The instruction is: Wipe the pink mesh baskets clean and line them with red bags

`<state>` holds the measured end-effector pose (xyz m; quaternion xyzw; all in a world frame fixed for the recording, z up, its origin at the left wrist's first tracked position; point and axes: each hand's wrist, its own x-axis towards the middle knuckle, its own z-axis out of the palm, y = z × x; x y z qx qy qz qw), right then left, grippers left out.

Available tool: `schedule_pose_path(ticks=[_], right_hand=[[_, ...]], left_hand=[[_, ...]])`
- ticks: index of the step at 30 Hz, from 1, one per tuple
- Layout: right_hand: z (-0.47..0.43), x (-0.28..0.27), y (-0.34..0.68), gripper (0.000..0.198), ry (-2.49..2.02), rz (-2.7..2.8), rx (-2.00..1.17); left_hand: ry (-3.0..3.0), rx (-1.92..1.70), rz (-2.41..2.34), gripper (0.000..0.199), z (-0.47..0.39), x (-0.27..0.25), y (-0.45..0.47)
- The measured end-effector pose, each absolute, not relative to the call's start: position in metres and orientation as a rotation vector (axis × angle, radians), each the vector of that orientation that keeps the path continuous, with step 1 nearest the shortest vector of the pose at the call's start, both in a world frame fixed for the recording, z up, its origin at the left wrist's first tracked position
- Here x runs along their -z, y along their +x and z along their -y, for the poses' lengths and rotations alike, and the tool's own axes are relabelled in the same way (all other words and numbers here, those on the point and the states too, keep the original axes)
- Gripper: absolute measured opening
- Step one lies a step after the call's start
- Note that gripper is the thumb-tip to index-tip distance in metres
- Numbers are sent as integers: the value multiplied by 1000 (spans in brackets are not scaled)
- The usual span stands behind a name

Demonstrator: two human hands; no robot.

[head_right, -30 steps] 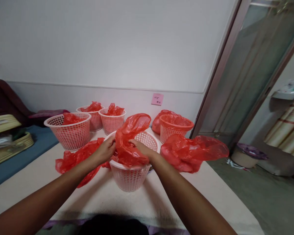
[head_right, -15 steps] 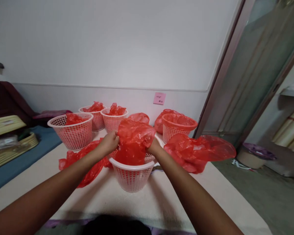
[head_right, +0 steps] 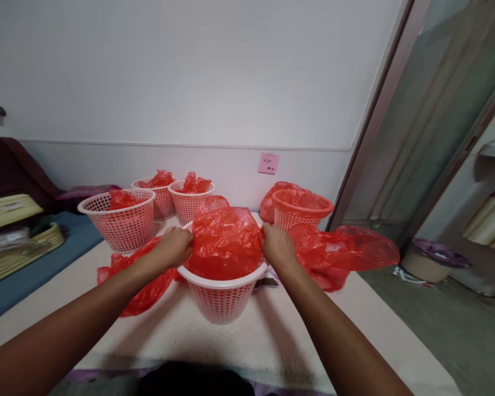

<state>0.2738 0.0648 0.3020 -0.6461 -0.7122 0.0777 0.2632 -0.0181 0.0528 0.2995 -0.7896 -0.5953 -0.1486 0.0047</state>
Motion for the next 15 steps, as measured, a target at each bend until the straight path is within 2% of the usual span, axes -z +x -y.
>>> schedule_pose_path(ticks=[3, 7, 13, 15], right_hand=[[-65, -290, 289, 12, -1746, 1662, -316], [-64, -274, 299, 7, -1633, 1400, -678], [-54, -263, 291, 15, -1332, 1220, -1092], [-52, -263, 287, 14, -1276, 1189, -1183]], left_hand=[[-2437, 610, 1805, 14, -46, -297, -32], [-2368, 837, 1759, 15, -33, -299, -45], [-2332, 1080, 1482, 51, -11, -349, -12], [-2384, 1091, 1272, 54, -7, -367, 14]])
